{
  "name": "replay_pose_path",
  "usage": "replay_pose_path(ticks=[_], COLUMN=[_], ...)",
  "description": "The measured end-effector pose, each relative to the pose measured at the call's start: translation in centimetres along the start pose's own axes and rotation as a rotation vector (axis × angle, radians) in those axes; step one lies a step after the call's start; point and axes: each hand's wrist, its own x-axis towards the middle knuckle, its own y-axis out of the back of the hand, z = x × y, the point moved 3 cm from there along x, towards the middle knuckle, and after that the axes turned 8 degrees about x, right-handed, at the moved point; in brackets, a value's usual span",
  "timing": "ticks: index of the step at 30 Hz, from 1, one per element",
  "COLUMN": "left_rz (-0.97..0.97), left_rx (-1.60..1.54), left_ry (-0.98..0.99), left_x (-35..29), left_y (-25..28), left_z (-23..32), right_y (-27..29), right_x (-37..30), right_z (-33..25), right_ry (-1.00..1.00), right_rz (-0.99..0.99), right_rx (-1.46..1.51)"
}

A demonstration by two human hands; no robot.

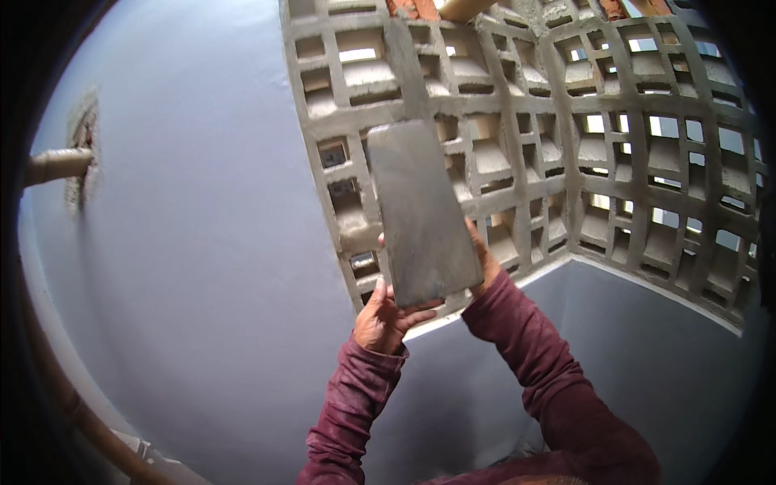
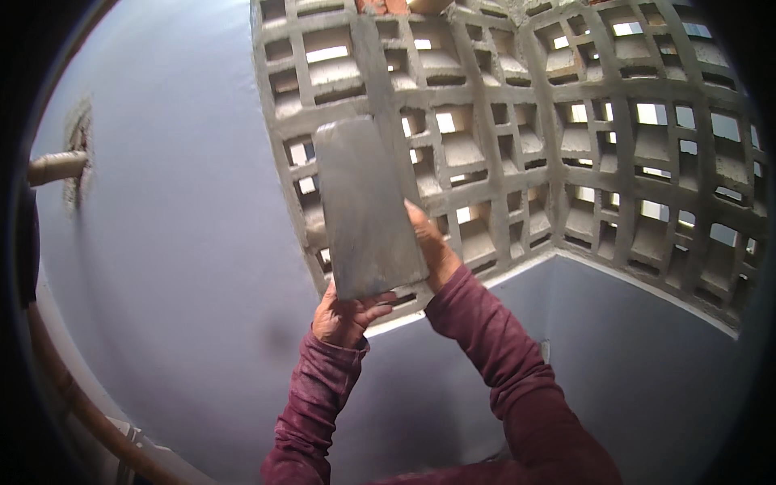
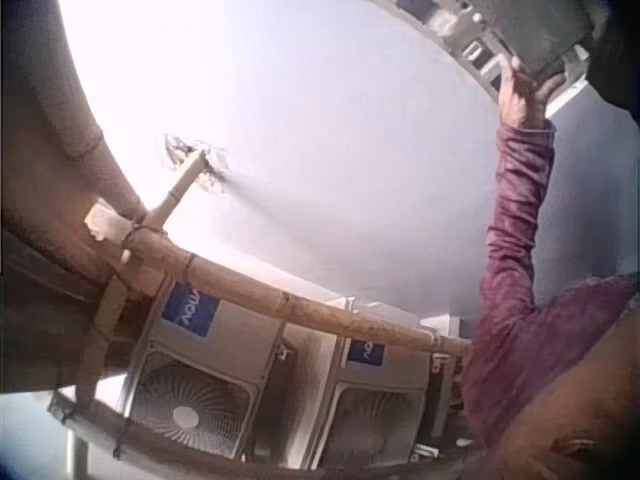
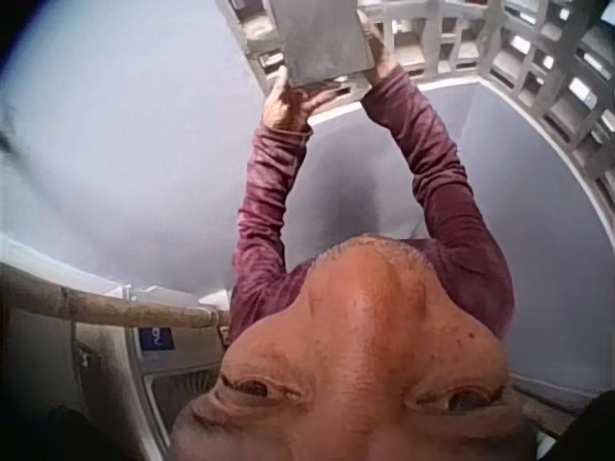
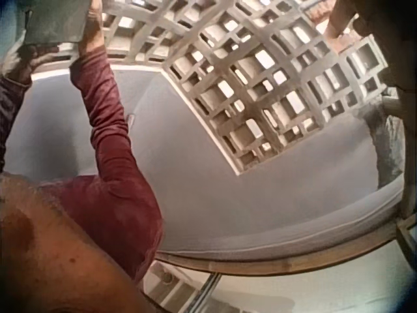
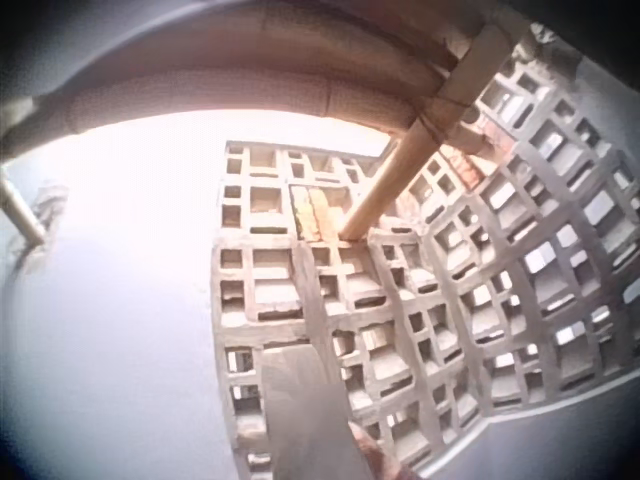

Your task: The person applies plaster to a decorative lattice wall using a trowel, repeatedly scooping material from a bucket and smoothing it into the grid pattern. The person stands on a scaffold and works methodically across the wall surface.

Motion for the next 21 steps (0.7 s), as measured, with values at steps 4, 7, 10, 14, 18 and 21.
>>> replay_pose_path(ticks=[4, 7, 10, 14, 18, 21], left_rz=[-0.059, 0.018, 0.149, 0.162, 0.257, 0.345], left_rx=[0.833, 0.662, 0.810, 0.810, 1.293, 1.370], left_ry=[-0.258, -0.384, -0.495, -0.458, -0.700, -0.743], left_x=[1.3, 1.3, 2.4, 6.5, 12.2, 15.0], left_y=[-3.1, -5.5, -6.3, -7.3, -9.2, -9.5], left_z=[0.6, 1.1, 2.2, 8.3, 17.1, 20.3], right_y=[0.5, 0.5, -0.4, -0.5, 4.2, 9.4], right_x=[0.6, 0.0, 1.0, 0.9, -5.6, -16.3], right_z=[2.6, 3.8, 2.7, -0.9, 1.2, 5.1], right_ry=[-0.130, -0.149, -0.140, 0.062, -0.198, -0.396], right_rz=[-0.115, -0.155, -0.244, -0.361, -0.205, 0.047], right_rx=[0.201, 0.425, 0.355, -0.199, -0.003, -0.145])
